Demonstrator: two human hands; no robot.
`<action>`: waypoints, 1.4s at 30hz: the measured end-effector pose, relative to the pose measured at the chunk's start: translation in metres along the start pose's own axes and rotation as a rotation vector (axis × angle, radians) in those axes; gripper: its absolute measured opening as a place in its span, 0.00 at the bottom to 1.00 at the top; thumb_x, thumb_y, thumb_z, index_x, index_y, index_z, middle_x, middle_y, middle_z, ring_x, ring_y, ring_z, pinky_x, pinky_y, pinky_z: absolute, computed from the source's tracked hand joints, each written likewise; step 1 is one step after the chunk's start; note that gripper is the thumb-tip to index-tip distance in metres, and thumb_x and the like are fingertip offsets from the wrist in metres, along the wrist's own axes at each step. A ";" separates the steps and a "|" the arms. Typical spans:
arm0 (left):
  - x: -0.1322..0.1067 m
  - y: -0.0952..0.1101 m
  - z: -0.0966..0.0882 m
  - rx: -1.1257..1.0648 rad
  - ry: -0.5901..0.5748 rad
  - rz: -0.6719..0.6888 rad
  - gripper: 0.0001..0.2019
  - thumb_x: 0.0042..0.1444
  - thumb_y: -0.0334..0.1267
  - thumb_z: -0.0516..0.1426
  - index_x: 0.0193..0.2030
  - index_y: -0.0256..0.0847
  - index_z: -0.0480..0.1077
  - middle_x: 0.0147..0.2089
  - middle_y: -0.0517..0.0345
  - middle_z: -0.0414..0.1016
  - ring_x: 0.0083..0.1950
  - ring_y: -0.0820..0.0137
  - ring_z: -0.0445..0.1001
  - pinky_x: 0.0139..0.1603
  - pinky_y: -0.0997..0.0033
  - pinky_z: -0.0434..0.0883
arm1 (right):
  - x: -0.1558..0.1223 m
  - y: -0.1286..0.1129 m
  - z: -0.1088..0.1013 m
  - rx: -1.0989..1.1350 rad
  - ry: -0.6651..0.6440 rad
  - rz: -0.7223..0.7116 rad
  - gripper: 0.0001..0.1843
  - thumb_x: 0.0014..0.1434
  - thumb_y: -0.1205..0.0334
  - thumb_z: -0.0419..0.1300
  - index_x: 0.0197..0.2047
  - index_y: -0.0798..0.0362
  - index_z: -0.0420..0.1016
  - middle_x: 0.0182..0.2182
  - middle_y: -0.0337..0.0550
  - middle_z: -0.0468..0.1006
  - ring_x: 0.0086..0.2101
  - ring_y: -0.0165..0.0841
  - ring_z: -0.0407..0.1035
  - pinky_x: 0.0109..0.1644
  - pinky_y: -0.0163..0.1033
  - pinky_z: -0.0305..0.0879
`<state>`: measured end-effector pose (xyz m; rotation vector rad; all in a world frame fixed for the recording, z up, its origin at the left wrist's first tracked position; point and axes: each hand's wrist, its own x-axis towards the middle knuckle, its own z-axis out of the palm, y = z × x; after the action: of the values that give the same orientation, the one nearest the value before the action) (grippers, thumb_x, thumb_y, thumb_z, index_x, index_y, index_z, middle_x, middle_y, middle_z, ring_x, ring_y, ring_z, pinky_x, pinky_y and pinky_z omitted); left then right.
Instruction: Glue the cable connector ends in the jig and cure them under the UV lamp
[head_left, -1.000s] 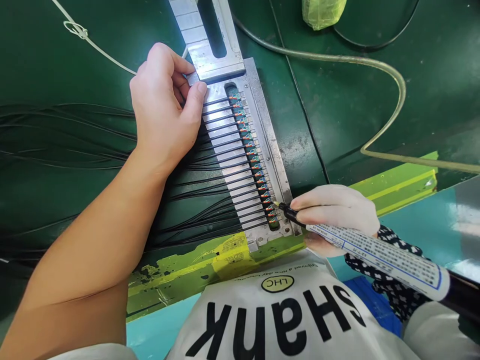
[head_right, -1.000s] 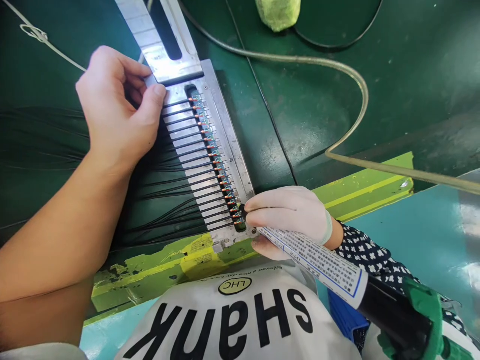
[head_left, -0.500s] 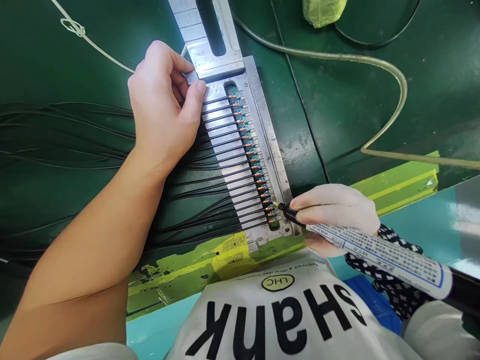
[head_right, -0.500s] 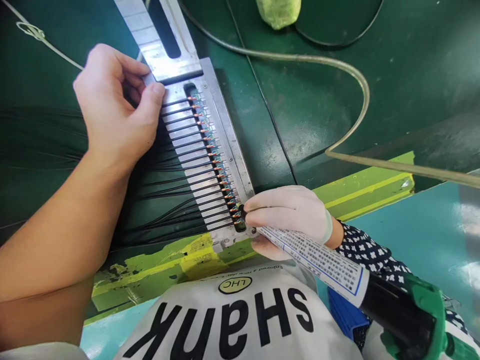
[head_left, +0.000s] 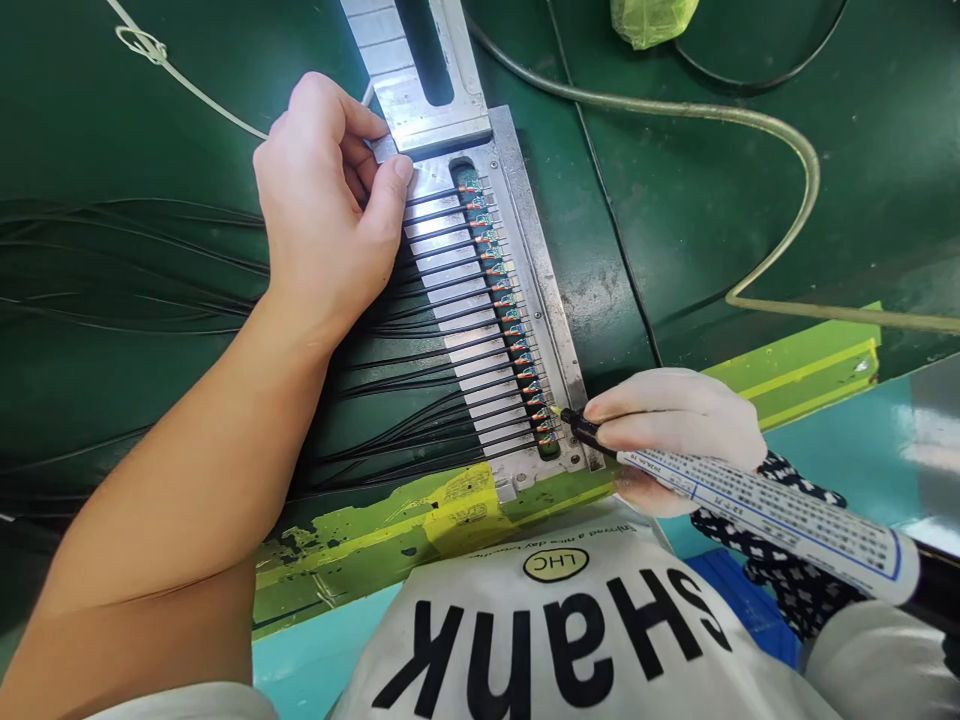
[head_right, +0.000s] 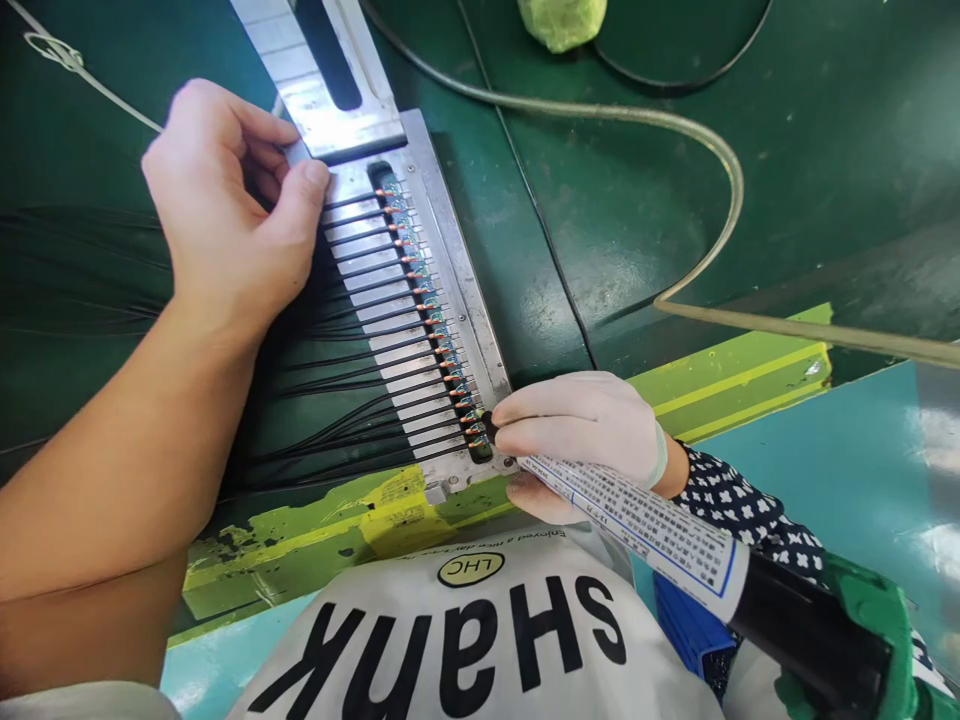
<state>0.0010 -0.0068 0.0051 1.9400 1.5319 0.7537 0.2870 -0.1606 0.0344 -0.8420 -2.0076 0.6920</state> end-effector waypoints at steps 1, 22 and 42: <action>0.000 0.000 0.000 -0.005 0.009 0.001 0.17 0.54 0.55 0.52 0.49 0.59 0.65 0.34 0.48 0.69 0.56 0.47 0.70 0.46 0.47 0.59 | 0.000 0.000 0.000 0.003 -0.001 -0.004 0.09 0.59 0.59 0.65 0.42 0.53 0.78 0.39 0.45 0.84 0.37 0.34 0.81 0.43 0.37 0.82; 0.000 -0.001 0.001 -0.004 0.016 0.014 0.15 0.57 0.56 0.51 0.49 0.59 0.65 0.39 0.49 0.69 0.55 0.48 0.70 0.48 0.47 0.60 | 0.002 0.000 -0.002 0.037 -0.036 0.034 0.11 0.57 0.61 0.67 0.43 0.56 0.79 0.41 0.48 0.84 0.40 0.35 0.81 0.46 0.36 0.81; 0.001 -0.001 0.002 -0.002 0.017 -0.020 0.18 0.52 0.56 0.53 0.49 0.56 0.66 0.38 0.49 0.68 0.58 0.46 0.69 0.51 0.44 0.60 | -0.003 -0.002 -0.004 -0.002 0.006 -0.005 0.12 0.58 0.58 0.67 0.44 0.54 0.80 0.42 0.47 0.84 0.39 0.36 0.81 0.44 0.37 0.82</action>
<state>0.0021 -0.0061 0.0034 1.9191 1.5581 0.7648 0.2912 -0.1630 0.0368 -0.8384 -2.0046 0.6843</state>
